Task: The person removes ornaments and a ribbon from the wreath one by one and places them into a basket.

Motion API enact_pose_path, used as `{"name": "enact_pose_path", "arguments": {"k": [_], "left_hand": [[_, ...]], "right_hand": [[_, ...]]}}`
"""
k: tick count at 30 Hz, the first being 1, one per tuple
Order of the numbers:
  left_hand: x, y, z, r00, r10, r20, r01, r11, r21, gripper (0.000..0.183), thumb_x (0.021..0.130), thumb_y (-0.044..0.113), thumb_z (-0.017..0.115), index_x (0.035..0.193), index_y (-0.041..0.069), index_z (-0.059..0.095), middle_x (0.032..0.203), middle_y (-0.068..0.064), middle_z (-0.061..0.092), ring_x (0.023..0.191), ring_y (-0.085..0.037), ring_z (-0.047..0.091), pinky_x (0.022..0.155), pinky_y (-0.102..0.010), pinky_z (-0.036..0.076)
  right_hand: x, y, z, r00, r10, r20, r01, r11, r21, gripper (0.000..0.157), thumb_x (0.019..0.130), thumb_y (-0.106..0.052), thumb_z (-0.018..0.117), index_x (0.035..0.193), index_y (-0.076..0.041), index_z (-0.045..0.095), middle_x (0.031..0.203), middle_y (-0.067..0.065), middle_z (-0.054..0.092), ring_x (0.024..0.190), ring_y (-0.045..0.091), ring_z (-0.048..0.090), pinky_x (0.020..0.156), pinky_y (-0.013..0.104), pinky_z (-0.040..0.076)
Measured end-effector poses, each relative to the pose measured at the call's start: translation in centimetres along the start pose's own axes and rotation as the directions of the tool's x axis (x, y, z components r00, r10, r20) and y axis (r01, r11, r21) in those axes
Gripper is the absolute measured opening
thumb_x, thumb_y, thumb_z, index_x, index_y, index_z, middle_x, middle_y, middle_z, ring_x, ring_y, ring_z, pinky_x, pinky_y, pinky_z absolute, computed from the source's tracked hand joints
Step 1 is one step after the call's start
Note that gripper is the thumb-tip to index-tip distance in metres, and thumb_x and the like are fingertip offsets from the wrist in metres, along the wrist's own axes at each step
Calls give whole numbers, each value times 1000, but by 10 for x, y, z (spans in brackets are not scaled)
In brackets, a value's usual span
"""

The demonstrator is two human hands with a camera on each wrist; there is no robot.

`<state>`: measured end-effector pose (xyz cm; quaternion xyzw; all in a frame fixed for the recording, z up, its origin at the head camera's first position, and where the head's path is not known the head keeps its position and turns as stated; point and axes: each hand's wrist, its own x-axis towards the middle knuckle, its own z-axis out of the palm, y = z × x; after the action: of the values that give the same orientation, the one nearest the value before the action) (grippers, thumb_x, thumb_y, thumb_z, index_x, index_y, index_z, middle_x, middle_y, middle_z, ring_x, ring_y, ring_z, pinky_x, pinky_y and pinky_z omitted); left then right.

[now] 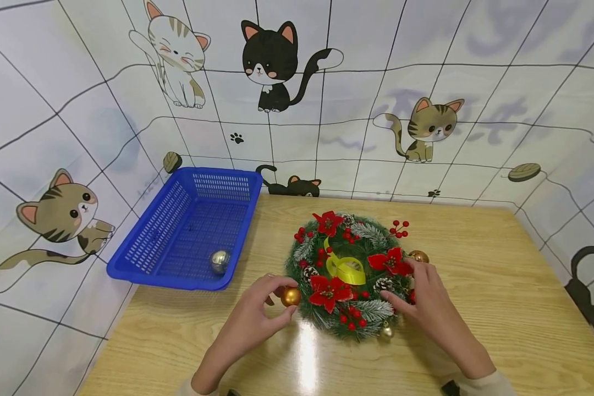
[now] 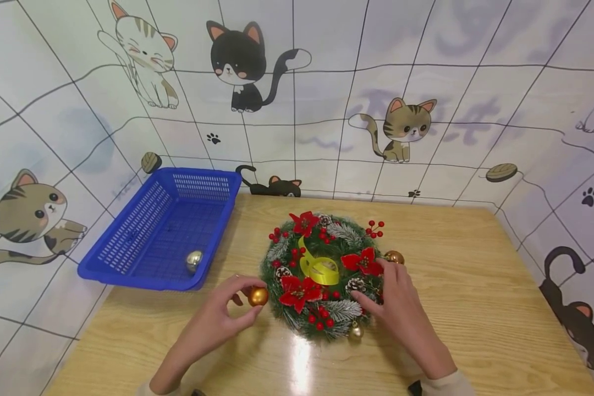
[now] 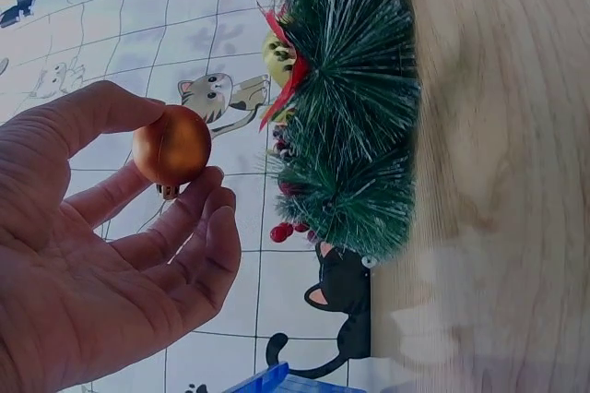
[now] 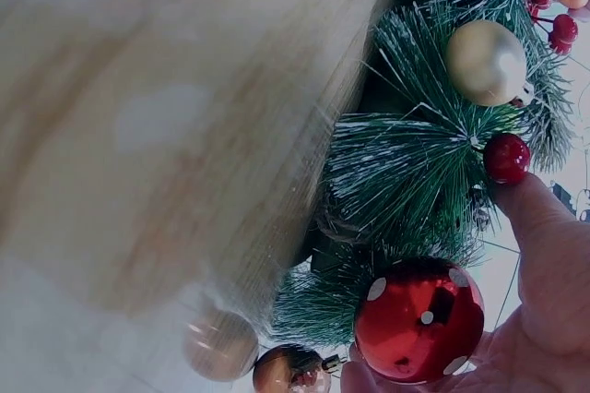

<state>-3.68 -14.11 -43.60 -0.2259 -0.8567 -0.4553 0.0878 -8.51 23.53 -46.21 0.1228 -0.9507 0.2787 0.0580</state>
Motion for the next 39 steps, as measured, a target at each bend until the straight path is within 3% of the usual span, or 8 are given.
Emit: {"name": "enact_pose_path", "arguments": {"k": [9, 14, 19, 22, 29, 39], "left_hand": [[-3, -4, -12, 999, 6, -54, -5, 1000, 6, 45, 88, 1, 87, 128, 16, 73, 111, 9, 71, 100, -12, 65, 78, -37, 58], [-3, -6, -21, 996, 0, -91, 2, 1000, 22, 46, 88, 0, 87, 128, 18, 73, 113, 10, 72, 100, -12, 65, 78, -37, 58], [-2, -7, -30, 990, 15, -138, -9, 999, 47, 45, 87, 0, 87, 127, 16, 74, 114, 9, 73, 99, -12, 65, 76, -37, 57], [-2, -7, -35, 988, 10, -154, -1, 998, 58, 45, 88, 0, 87, 127, 15, 74, 113, 9, 72, 98, -12, 65, 76, -35, 56], [-3, -10, -45, 985, 14, -173, 0, 997, 79, 46, 87, -3, 87, 128, 13, 74, 112, 8, 73, 97, -13, 65, 74, -35, 58], [-4, -15, -56, 979, -17, -204, 36, 995, 90, 46, 87, -5, 86, 128, 12, 75, 111, 5, 72, 96, -13, 64, 74, -37, 59]], "right_hand": [[4, 7, -1, 1000, -8, 14, 8, 1000, 6, 108, 91, -50, 89, 162, 10, 33, 139, 32, 44, 119, 46, 49, 92, 64, 47], [9, 14, 3, 992, -96, -78, 93, 995, -40, 109, 80, -45, 98, 156, 11, 43, 135, 32, 46, 116, 47, 46, 87, 63, 43], [13, 18, 4, 984, -120, -129, 112, 991, -68, 109, 74, -48, 100, 152, 8, 48, 158, 35, 34, 132, 61, 37, 92, 77, 33], [14, 19, 3, 988, -111, -107, 103, 992, -78, 113, 73, -51, 99, 156, 5, 46, 166, 33, 29, 139, 64, 34, 91, 81, 33], [17, 22, 1, 988, -148, -44, 144, 986, -81, 115, 76, -51, 98, 161, 3, 42, 166, 30, 34, 142, 60, 36, 91, 79, 36], [23, 26, -5, 982, -156, 110, 158, 987, -11, 112, 85, -48, 94, 165, 2, 33, 166, 29, 37, 147, 56, 36, 99, 87, 29]]}}
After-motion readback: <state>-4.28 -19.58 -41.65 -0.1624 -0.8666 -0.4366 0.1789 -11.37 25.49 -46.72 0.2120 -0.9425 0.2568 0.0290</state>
